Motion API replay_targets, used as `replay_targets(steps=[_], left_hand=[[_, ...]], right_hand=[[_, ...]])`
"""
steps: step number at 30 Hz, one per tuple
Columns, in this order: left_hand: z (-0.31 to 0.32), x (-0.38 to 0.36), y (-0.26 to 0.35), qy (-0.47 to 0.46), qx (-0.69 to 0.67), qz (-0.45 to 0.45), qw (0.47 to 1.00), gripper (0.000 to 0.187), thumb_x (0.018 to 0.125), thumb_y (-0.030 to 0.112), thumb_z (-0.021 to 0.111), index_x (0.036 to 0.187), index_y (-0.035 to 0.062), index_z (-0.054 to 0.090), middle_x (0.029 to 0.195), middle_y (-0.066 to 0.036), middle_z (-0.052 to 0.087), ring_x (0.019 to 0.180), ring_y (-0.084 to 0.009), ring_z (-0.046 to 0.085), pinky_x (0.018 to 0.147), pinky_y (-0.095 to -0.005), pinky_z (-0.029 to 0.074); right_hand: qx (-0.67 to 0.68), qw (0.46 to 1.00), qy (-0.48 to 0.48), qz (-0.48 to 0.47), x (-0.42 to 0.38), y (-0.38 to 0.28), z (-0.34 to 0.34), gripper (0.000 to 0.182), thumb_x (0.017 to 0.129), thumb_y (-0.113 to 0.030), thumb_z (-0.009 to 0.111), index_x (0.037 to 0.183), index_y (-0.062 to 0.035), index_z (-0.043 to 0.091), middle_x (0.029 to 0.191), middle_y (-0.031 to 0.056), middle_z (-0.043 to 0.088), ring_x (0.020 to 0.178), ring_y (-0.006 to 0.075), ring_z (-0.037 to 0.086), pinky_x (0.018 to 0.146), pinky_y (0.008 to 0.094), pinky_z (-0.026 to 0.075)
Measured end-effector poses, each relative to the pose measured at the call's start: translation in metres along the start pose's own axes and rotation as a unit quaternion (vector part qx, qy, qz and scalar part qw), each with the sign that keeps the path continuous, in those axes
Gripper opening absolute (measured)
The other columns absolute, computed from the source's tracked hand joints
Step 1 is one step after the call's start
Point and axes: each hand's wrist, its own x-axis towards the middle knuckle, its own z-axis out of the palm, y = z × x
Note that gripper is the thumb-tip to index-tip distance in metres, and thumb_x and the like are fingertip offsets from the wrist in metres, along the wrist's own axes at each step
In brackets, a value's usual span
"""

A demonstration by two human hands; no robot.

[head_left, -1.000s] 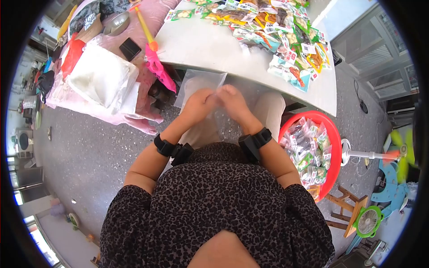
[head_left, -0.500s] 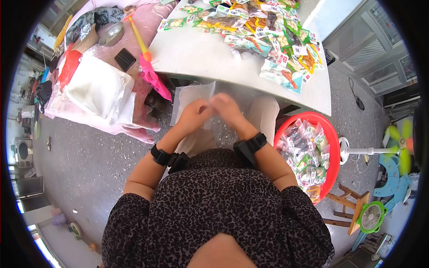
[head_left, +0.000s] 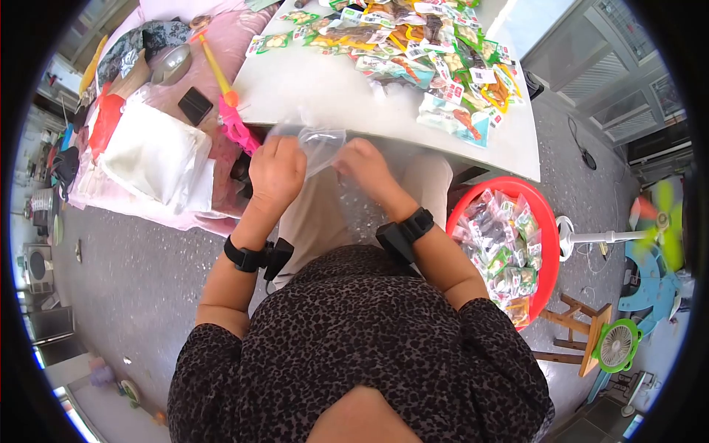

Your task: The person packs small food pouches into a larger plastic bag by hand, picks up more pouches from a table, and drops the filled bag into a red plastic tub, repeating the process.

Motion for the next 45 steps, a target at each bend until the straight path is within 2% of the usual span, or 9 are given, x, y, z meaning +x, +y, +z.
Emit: replay_targets(steps=[5, 9, 13, 16, 19, 22, 28, 34, 45], left_hand=[[0.015, 0.031, 0.008, 0.004, 0.028, 0.098, 0.995, 0.007, 0.065, 0.008, 0.052, 0.07, 0.0056, 0.048, 0.064, -0.01, 0.048, 0.052, -0.0263, 0.048, 0.047, -0.0352, 0.039], [0.066, 0.044, -0.007, -0.058, 0.052, 0.084, 0.993, 0.008, 0.066, 0.01, 0.052, 0.066, 0.0061, 0.045, 0.063, -0.01, 0.049, 0.05, -0.0268, 0.049, 0.047, -0.0357, 0.041], [0.112, 0.043, -0.014, -0.127, 0.044, 0.029, 0.991, 0.008, 0.068, 0.012, 0.049, 0.068, 0.005, 0.046, 0.065, -0.011, 0.05, 0.053, -0.0287, 0.052, 0.049, -0.038, 0.043], [0.133, 0.034, -0.013, -0.156, 0.01, -0.032, 0.987, 0.009, 0.07, 0.013, 0.046, 0.07, 0.0037, 0.047, 0.067, -0.013, 0.051, 0.058, -0.0308, 0.052, 0.053, -0.0405, 0.043], [0.135, 0.034, -0.012, -0.166, -0.01, -0.068, 0.984, 0.011, 0.072, 0.014, 0.044, 0.071, 0.0031, 0.047, 0.069, -0.014, 0.051, 0.062, -0.0324, 0.052, 0.056, -0.0419, 0.043], [0.136, 0.033, -0.013, -0.164, -0.022, -0.074, 0.983, 0.011, 0.072, 0.014, 0.044, 0.072, 0.0033, 0.047, 0.07, -0.015, 0.051, 0.064, -0.0329, 0.052, 0.057, -0.0419, 0.042], [0.136, 0.032, -0.012, -0.166, -0.024, -0.073, 0.983, 0.011, 0.072, 0.014, 0.044, 0.072, 0.0035, 0.047, 0.072, -0.015, 0.051, 0.065, -0.0327, 0.052, 0.058, -0.0416, 0.043], [0.134, 0.034, -0.01, -0.183, -0.014, -0.076, 0.98, 0.012, 0.072, 0.014, 0.044, 0.074, 0.0035, 0.048, 0.073, -0.015, 0.052, 0.066, -0.0316, 0.052, 0.06, -0.0407, 0.042], [0.137, 0.035, -0.013, -0.2, -0.019, -0.089, 0.976, 0.012, 0.072, 0.015, 0.043, 0.075, 0.0041, 0.049, 0.074, -0.013, 0.052, 0.068, -0.0305, 0.053, 0.061, -0.0401, 0.042]], right_hand=[[0.047, 0.997, 0.03, -0.051, 0.02, -0.014, 0.005, 0.01, 0.077, -0.013, 0.048, 0.073, -0.0036, 0.049, 0.065, 0.0032, 0.053, 0.056, 0.0068, 0.046, 0.05, 0.0189, 0.038], [-0.144, 0.98, 0.098, -0.1, 0.042, -0.004, -0.038, 0.011, 0.075, -0.013, 0.05, 0.077, -0.002, 0.05, 0.07, 0.0056, 0.054, 0.061, 0.0104, 0.05, 0.053, 0.0216, 0.039], [-0.413, 0.842, 0.184, -0.294, 0.05, -0.023, -0.1, 0.018, 0.07, -0.01, 0.051, 0.086, 0.0003, 0.051, 0.084, 0.0173, 0.055, 0.079, 0.032, 0.053, 0.069, 0.0357, 0.042], [-0.714, 0.64, 0.13, -0.253, 0.078, -0.02, -0.17, 0.031, 0.067, -0.014, 0.053, 0.095, -0.0007, 0.049, 0.089, 0.0174, 0.053, 0.087, 0.0312, 0.05, 0.075, 0.0367, 0.041], [-0.776, 0.593, 0.155, -0.15, 0.057, -0.045, -0.176, 0.033, 0.066, -0.017, 0.054, 0.094, -0.0018, 0.048, 0.093, 0.0146, 0.053, 0.089, 0.0316, 0.049, 0.075, 0.0368, 0.042], [-0.785, 0.609, 0.114, -0.004, 0.044, -0.067, -0.16, 0.038, 0.063, -0.023, 0.058, 0.094, -0.0024, 0.048, 0.095, 0.0141, 0.052, 0.09, 0.0317, 0.049, 0.075, 0.0375, 0.042], [-0.737, 0.665, 0.12, 0.009, 0.041, -0.07, -0.156, 0.049, 0.06, -0.032, 0.062, 0.096, -0.0031, 0.047, 0.094, 0.0164, 0.053, 0.088, 0.031, 0.051, 0.074, 0.0369, 0.042], [-0.775, 0.617, 0.096, 0.095, 0.042, -0.083, -0.156, 0.056, 0.059, -0.041, 0.06, 0.098, -0.0031, 0.046, 0.097, 0.015, 0.054, 0.089, 0.0291, 0.052, 0.073, 0.0359, 0.042], [-0.573, 0.808, 0.134, -0.031, 0.044, -0.066, -0.187, 0.042, 0.06, -0.025, 0.064, 0.091, -0.0006, 0.048, 0.081, 0.0122, 0.057, 0.075, 0.0211, 0.056, 0.064, 0.0317, 0.044]])
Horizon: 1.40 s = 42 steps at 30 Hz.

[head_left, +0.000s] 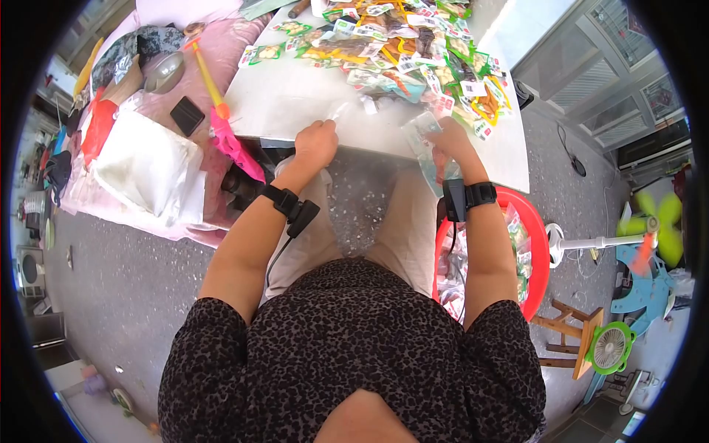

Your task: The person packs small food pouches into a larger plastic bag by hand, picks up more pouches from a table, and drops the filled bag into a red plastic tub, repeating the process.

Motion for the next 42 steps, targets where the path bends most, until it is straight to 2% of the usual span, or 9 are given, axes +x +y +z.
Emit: replay_targets(steps=[4, 7, 12, 22, 25, 31, 37, 40, 42], left_hand=[[-0.008, 0.001, 0.005, -0.029, 0.0, -0.016, 0.999, 0.013, 0.073, 0.015, 0.042, 0.075, 0.0038, 0.048, 0.075, -0.013, 0.053, 0.069, -0.0309, 0.053, 0.062, -0.0406, 0.042], [-0.023, -0.001, 0.015, -0.03, -0.007, -0.023, 0.999, 0.013, 0.073, 0.015, 0.042, 0.075, 0.0032, 0.048, 0.075, -0.014, 0.053, 0.07, -0.0315, 0.053, 0.063, -0.041, 0.041], [-0.024, -0.006, 0.025, -0.036, -0.047, -0.031, 0.998, 0.016, 0.075, 0.017, 0.041, 0.077, 0.0028, 0.048, 0.075, -0.015, 0.054, 0.072, -0.0316, 0.052, 0.063, -0.0416, 0.041], [-0.023, -0.011, 0.047, -0.035, -0.147, -0.057, 0.987, 0.018, 0.076, 0.018, 0.04, 0.079, 0.0018, 0.047, 0.075, -0.018, 0.053, 0.073, -0.0333, 0.051, 0.064, -0.0417, 0.039], [-0.022, -0.01, 0.054, -0.02, -0.161, -0.049, 0.985, 0.019, 0.076, 0.019, 0.04, 0.079, 0.0016, 0.047, 0.075, -0.018, 0.053, 0.073, -0.0333, 0.051, 0.064, -0.0417, 0.039], [-0.028, -0.004, 0.065, 0.0, -0.131, -0.004, 0.991, 0.018, 0.076, 0.019, 0.041, 0.077, 0.0026, 0.048, 0.075, -0.016, 0.054, 0.072, -0.0319, 0.052, 0.063, -0.0413, 0.04], [-0.03, -0.001, 0.052, -0.052, -0.049, 0.011, 0.997, 0.018, 0.075, 0.021, 0.044, 0.075, 0.0034, 0.05, 0.076, -0.014, 0.054, 0.072, -0.0305, 0.053, 0.061, -0.0406, 0.042], [-0.024, -0.009, 0.042, -0.039, -0.028, 0.044, 0.998, 0.019, 0.075, 0.021, 0.045, 0.074, 0.0035, 0.05, 0.076, -0.014, 0.054, 0.071, -0.031, 0.053, 0.06, -0.0411, 0.042], [-0.023, -0.014, 0.04, -0.032, -0.03, 0.057, 0.997, 0.018, 0.075, 0.021, 0.045, 0.075, 0.0037, 0.05, 0.075, -0.014, 0.054, 0.07, -0.0313, 0.053, 0.059, -0.0415, 0.042]], right_hand=[[0.254, 0.964, -0.058, 0.055, -0.005, 0.01, 0.005, 0.02, 0.067, -0.011, 0.059, 0.081, -0.0017, 0.048, 0.067, 0.0059, 0.054, 0.064, 0.0138, 0.054, 0.054, 0.0263, 0.045], [0.543, 0.831, -0.062, 0.105, -0.026, -0.006, 0.007, 0.009, 0.072, -0.006, 0.054, 0.075, -0.0047, 0.046, 0.066, 0.0041, 0.053, 0.061, 0.0123, 0.054, 0.048, 0.0236, 0.045], [0.697, 0.709, 0.09, 0.048, -0.055, -0.056, 0.021, 0.011, 0.076, -0.002, 0.049, 0.071, -0.0079, 0.041, 0.073, 0.005, 0.053, 0.059, 0.0128, 0.053, 0.046, 0.0278, 0.047], [0.665, 0.7, 0.256, 0.039, -0.053, -0.07, 0.049, 0.018, 0.076, -0.003, 0.05, 0.07, -0.0089, 0.034, 0.066, 0.002, 0.045, 0.052, 0.0102, 0.046, 0.043, 0.027, 0.046], [0.664, 0.694, 0.272, 0.066, -0.053, -0.076, 0.048, 0.016, 0.075, -0.001, 0.049, 0.071, -0.0075, 0.035, 0.073, 0.0033, 0.044, 0.061, 0.0119, 0.045, 0.052, 0.0297, 0.045], [0.727, 0.631, 0.256, 0.09, -0.038, -0.074, 0.085, 0.02, 0.076, -0.002, 0.049, 0.071, -0.0083, 0.031, 0.071, 0.0045, 0.044, 0.062, 0.0133, 0.047, 0.05, 0.0308, 0.046], [0.575, 0.812, 0.098, -0.023, -0.051, -0.072, 0.136, 0.016, 0.075, -0.005, 0.049, 0.089, -0.0022, 0.041, 0.077, 0.0111, 0.051, 0.061, 0.0196, 0.052, 0.048, 0.0274, 0.042], [0.522, 0.835, 0.002, -0.174, -0.042, -0.045, 0.147, 0.023, 0.077, -0.005, 0.045, 0.099, -0.0017, 0.04, 0.084, 0.0152, 0.052, 0.062, 0.022, 0.055, 0.043, 0.0253, 0.042], [0.55, 0.825, -0.065, -0.109, -0.039, -0.033, 0.146, 0.024, 0.078, -0.006, 0.044, 0.102, -0.0011, 0.04, 0.085, 0.0156, 0.053, 0.063, 0.0225, 0.055, 0.044, 0.0253, 0.042]])
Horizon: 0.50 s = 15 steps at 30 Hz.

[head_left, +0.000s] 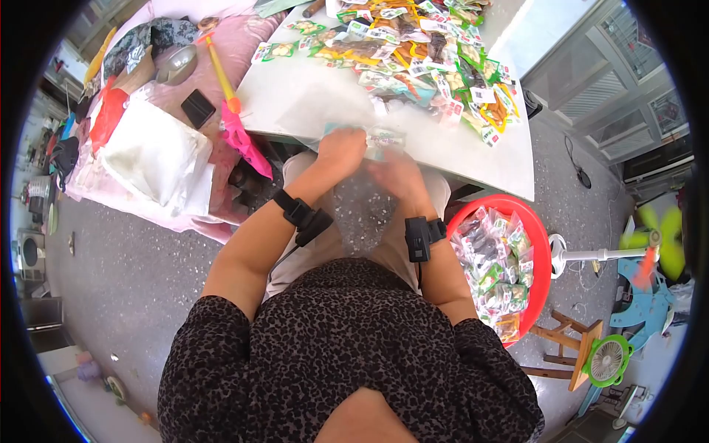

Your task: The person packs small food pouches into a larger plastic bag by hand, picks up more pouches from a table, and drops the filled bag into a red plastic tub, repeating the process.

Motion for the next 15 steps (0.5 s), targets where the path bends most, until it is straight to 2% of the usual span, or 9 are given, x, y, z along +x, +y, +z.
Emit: replay_targets(steps=[2, 4, 6, 8, 9, 10, 12, 14, 15], left_hand=[[-0.003, -0.005, 0.002, 0.004, -0.008, 0.002, 1.0, 0.018, 0.076, 0.021, 0.045, 0.075, 0.0039, 0.05, 0.075, -0.014, 0.054, 0.068, -0.0315, 0.053, 0.057, -0.0418, 0.042], [-0.007, -0.008, 0.006, 0.024, -0.018, 0.003, 1.0, 0.018, 0.076, 0.021, 0.044, 0.078, 0.0038, 0.05, 0.075, -0.014, 0.054, 0.066, -0.0317, 0.054, 0.057, -0.0421, 0.042], [-0.008, -0.007, 0.008, 0.042, -0.022, 0.013, 0.999, 0.018, 0.076, 0.019, 0.043, 0.081, 0.0033, 0.05, 0.075, -0.014, 0.054, 0.065, -0.032, 0.054, 0.056, -0.042, 0.043], [-0.006, -0.005, 0.009, 0.056, -0.02, 0.028, 0.998, 0.019, 0.077, 0.017, 0.041, 0.085, 0.0023, 0.049, 0.075, -0.014, 0.054, 0.062, -0.0323, 0.054, 0.054, -0.0415, 0.043], [-0.005, -0.003, 0.007, 0.064, -0.007, 0.02, 0.998, 0.019, 0.076, 0.016, 0.041, 0.086, 0.0015, 0.048, 0.074, -0.014, 0.054, 0.062, -0.0324, 0.054, 0.053, -0.0412, 0.044], [-0.003, -0.001, 0.004, 0.071, 0.007, 0.013, 0.997, 0.02, 0.076, 0.015, 0.04, 0.088, 0.0006, 0.048, 0.074, -0.014, 0.054, 0.061, -0.0325, 0.054, 0.052, -0.0409, 0.044], [0.0, -0.001, -0.003, 0.072, 0.022, 0.007, 0.997, 0.019, 0.073, 0.013, 0.042, 0.087, 0.0003, 0.048, 0.079, -0.017, 0.053, 0.062, -0.0327, 0.054, 0.053, -0.0408, 0.045], [0.004, -0.001, -0.015, 0.058, 0.028, 0.008, 0.998, 0.018, 0.068, 0.011, 0.046, 0.083, 0.0015, 0.05, 0.09, -0.02, 0.05, 0.065, -0.033, 0.055, 0.055, -0.0412, 0.045], [0.006, -0.001, -0.018, 0.061, 0.031, 0.004, 0.998, 0.017, 0.068, 0.011, 0.046, 0.082, 0.0014, 0.05, 0.09, -0.021, 0.05, 0.064, -0.0333, 0.055, 0.055, -0.0417, 0.045]], right_hand=[[0.087, 0.962, 0.092, 0.244, -0.005, -0.058, 0.017, 0.023, 0.079, -0.007, 0.043, 0.101, -0.0008, 0.04, 0.086, 0.0147, 0.053, 0.064, 0.0227, 0.055, 0.046, 0.0276, 0.043], [0.034, 0.988, 0.113, 0.1, -0.006, -0.05, 0.022, 0.023, 0.075, -0.019, 0.049, 0.087, 0.0003, 0.047, 0.075, 0.0151, 0.054, 0.068, 0.027, 0.054, 0.057, 0.0321, 0.043], [-0.186, 0.975, 0.119, -0.011, -0.007, -0.049, 0.03, 0.026, 0.074, -0.023, 0.052, 0.08, 0.0017, 0.05, 0.069, 0.0135, 0.055, 0.07, 0.027, 0.054, 0.062, 0.0328, 0.043], [-0.543, 0.83, 0.098, -0.082, -0.008, -0.075, 0.048, 0.024, 0.074, -0.019, 0.052, 0.081, 0.0032, 0.048, 0.069, 0.0101, 0.056, 0.069, 0.0227, 0.054, 0.059, 0.0298, 0.043], [-0.323, 0.939, 0.115, -0.03, -0.003, -0.066, 0.052, 0.023, 0.075, -0.018, 0.051, 0.081, 0.0032, 0.048, 0.07, 0.009, 0.055, 0.068, 0.0208, 0.054, 0.058, 0.0286, 0.043], [-0.082, 0.989, 0.124, 0.023, 0.006, -0.056, 0.055, 0.021, 0.075, -0.017, 0.05, 0.081, 0.0032, 0.047, 0.072, 0.0079, 0.055, 0.067, 0.0189, 0.053, 0.057, 0.0273, 0.043], [0.123, 0.976, 0.126, 0.129, 0.011, -0.05, 0.057, 0.019, 0.076, -0.016, 0.049, 0.083, 0.0015, 0.046, 0.073, 0.0069, 0.054, 0.063, 0.0157, 0.052, 0.051, 0.0247, 0.042], [0.038, 0.964, 0.124, 0.234, 0.015, -0.058, 0.055, 0.018, 0.077, -0.018, 0.047, 0.085, -0.0021, 0.047, 0.072, 0.0073, 0.053, 0.055, 0.0131, 0.051, 0.041, 0.0217, 0.038], [0.022, 0.964, 0.106, 0.244, 0.015, -0.063, 0.05, 0.017, 0.078, -0.018, 0.047, 0.084, -0.0015, 0.046, 0.074, 0.0072, 0.052, 0.059, 0.0134, 0.051, 0.045, 0.023, 0.04]])
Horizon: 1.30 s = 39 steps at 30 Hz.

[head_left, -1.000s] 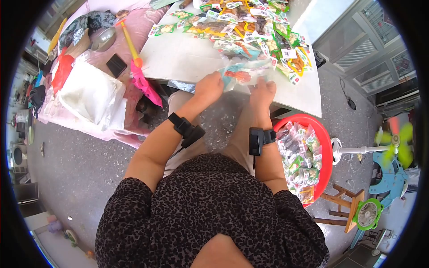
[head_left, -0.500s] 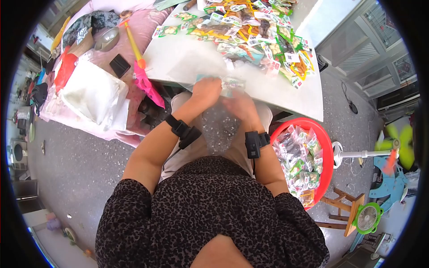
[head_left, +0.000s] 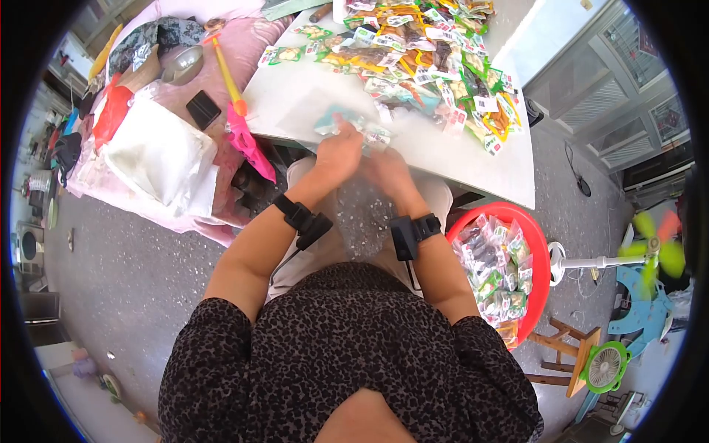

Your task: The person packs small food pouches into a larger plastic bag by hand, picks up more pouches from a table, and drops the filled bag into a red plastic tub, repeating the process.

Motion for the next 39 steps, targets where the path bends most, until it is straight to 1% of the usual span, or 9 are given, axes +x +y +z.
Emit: replay_targets(steps=[5, 9, 14, 16, 18, 20, 28, 37, 39], left_hand=[[0.012, -0.005, -0.005, 0.012, 0.018, 0.013, 1.0, 0.014, 0.067, 0.011, 0.047, 0.078, 0.0023, 0.049, 0.083, -0.019, 0.051, 0.062, -0.0323, 0.055, 0.054, -0.0416, 0.044], [-0.008, 0.0, 0.005, -0.006, -0.043, 0.036, 0.998, 0.01, 0.068, 0.012, 0.047, 0.074, 0.0042, 0.047, 0.074, -0.015, 0.052, 0.063, -0.0315, 0.054, 0.054, -0.0406, 0.043], [-0.014, 0.007, -0.009, 0.003, -0.087, 0.043, 0.995, 0.009, 0.07, 0.014, 0.046, 0.072, 0.0058, 0.044, 0.072, -0.013, 0.051, 0.066, -0.0328, 0.052, 0.055, -0.0408, 0.041], [-0.013, 0.011, -0.012, -0.009, -0.089, 0.003, 0.996, 0.01, 0.073, 0.016, 0.044, 0.074, 0.0054, 0.045, 0.073, -0.013, 0.051, 0.068, -0.0324, 0.051, 0.057, -0.0402, 0.041], [-0.009, 0.012, -0.016, -0.012, -0.102, -0.018, 0.995, 0.013, 0.075, 0.017, 0.042, 0.076, 0.0053, 0.046, 0.075, -0.014, 0.051, 0.071, -0.0319, 0.051, 0.059, -0.0399, 0.04], [0.004, 0.011, -0.025, -0.003, -0.124, -0.023, 0.992, 0.015, 0.077, 0.019, 0.041, 0.079, 0.0053, 0.047, 0.076, -0.014, 0.052, 0.073, -0.0312, 0.05, 0.061, -0.0399, 0.04], [0.012, 0.008, -0.023, 0.0, -0.137, -0.057, 0.989, 0.016, 0.076, 0.019, 0.039, 0.077, 0.0045, 0.045, 0.077, -0.014, 0.052, 0.074, -0.0328, 0.05, 0.062, -0.0428, 0.039], [0.018, 0.008, -0.027, -0.011, -0.116, -0.06, 0.991, 0.015, 0.076, 0.02, 0.04, 0.078, 0.0056, 0.046, 0.078, -0.014, 0.052, 0.075, -0.0317, 0.05, 0.063, -0.0415, 0.04], [0.022, 0.008, -0.028, -0.014, -0.108, -0.066, 0.992, 0.015, 0.076, 0.02, 0.041, 0.078, 0.0063, 0.046, 0.077, -0.013, 0.052, 0.075, -0.0305, 0.05, 0.063, -0.0406, 0.04]], right_hand=[[0.085, 0.996, 0.028, -0.005, -0.006, -0.006, -0.002, 0.016, 0.079, -0.016, 0.046, 0.08, -0.0009, 0.046, 0.069, 0.0053, 0.05, 0.063, 0.0122, 0.05, 0.049, 0.0235, 0.042], [-0.085, 0.99, -0.038, -0.108, 0.017, 0.003, 0.006, 0.01, 0.077, -0.012, 0.046, 0.081, -0.0034, 0.047, 0.069, 0.0035, 0.05, 0.062, 0.0121, 0.049, 0.05, 0.0226, 0.042], [0.059, 0.993, -0.1, 0.026, 0.03, -0.009, 0.022, 0.012, 0.073, -0.01, 0.048, 0.083, -0.0046, 0.05, 0.072, 0.0026, 0.052, 0.063, 0.0123, 0.051, 0.053, 0.0218, 0.042], [-0.09, 0.967, -0.171, -0.166, 0.033, -0.008, 0.018, 0.011, 0.073, -0.011, 0.047, 0.08, -0.0033, 0.048, 0.068, 0.004, 0.052, 0.056, 0.0097, 0.049, 0.044, 0.0199, 0.036], [-0.137, 0.959, -0.172, -0.176, 0.029, -0.015, 0.013, 0.012, 0.072, -0.012, 0.048, 0.08, -0.0021, 0.048, 0.066, 0.005, 0.052, 0.052, 0.0086, 0.049, 0.04, 0.0194, 0.033], [-0.081, 0.991, -0.109, -0.01, 0.019, -0.031, 0.007, 0.016, 0.072, -0.012, 0.049, 0.084, -0.001, 0.048, 0.068, 0.0056, 0.053, 0.052, 0.0088, 0.05, 0.041, 0.0201, 0.035], [0.012, 0.952, 0.228, -0.204, 0.042, -0.046, -0.06, 0.029, 0.073, -0.009, 0.047, 0.098, 0.0042, 0.042, 0.069, 0.0082, 0.052, 0.049, 0.0128, 0.052, 0.039, 0.0224, 0.037], [0.084, 0.989, 0.06, -0.105, 0.058, -0.071, -0.029, 0.048, 0.074, -0.006, 0.042, 0.118, -0.0067, 0.025, 0.085, 0.0108, 0.05, 0.06, 0.0176, 0.055, 0.043, 0.0255, 0.04], [0.076, 0.977, -0.021, -0.198, 0.079, -0.061, -0.035, 0.036, 0.073, -0.008, 0.047, 0.107, -0.0047, 0.034, 0.082, 0.0082, 0.05, 0.065, 0.0178, 0.056, 0.047, 0.026, 0.041]])
